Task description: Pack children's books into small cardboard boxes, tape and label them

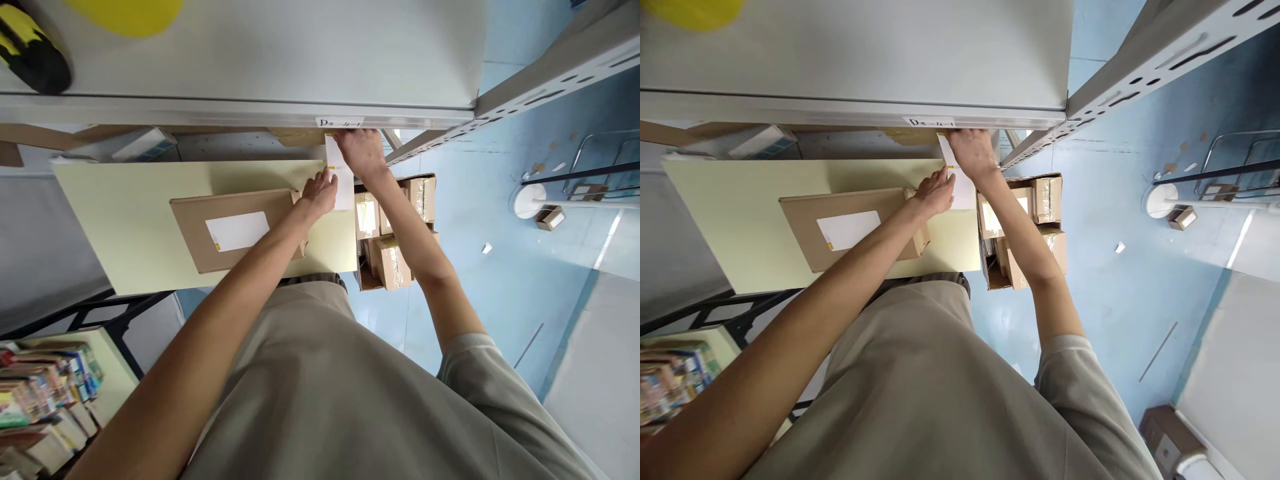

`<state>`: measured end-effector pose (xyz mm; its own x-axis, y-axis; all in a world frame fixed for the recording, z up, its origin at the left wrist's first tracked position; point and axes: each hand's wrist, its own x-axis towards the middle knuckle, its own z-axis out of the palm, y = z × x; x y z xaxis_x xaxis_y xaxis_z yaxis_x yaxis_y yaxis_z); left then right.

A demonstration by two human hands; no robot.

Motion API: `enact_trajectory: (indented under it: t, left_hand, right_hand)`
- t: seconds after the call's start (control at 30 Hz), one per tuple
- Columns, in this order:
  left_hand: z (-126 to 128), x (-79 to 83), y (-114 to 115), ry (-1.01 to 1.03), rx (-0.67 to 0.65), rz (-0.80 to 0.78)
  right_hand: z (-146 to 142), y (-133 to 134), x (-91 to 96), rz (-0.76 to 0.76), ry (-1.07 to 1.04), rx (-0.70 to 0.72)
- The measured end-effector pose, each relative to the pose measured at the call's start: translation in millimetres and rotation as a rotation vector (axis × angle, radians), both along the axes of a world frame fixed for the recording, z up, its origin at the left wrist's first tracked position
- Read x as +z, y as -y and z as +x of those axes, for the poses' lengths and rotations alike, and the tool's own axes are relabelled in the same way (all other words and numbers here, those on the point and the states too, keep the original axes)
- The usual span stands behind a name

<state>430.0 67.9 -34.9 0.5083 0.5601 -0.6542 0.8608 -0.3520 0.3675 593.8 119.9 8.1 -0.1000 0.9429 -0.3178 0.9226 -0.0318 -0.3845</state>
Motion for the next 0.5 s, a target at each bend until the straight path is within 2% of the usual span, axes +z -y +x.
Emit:
enact_trajectory:
  t: [0.13,0.27,0.5]
  left_hand:
    - [1,-2.8,-2,-0.003,-0.009,-0.010]
    - [3,-6.5,-5,-0.008,-0.006,-0.031]
    - [12,-12.4,3,-0.076,0.048,-0.083]
  right_hand:
    - [-2,1,13.3,-0.077,0.148,0.032]
    - [-2,0,20.7,-0.131,0.174,0.052]
    - [0,1,8.7,-0.075,0.131,0.026]
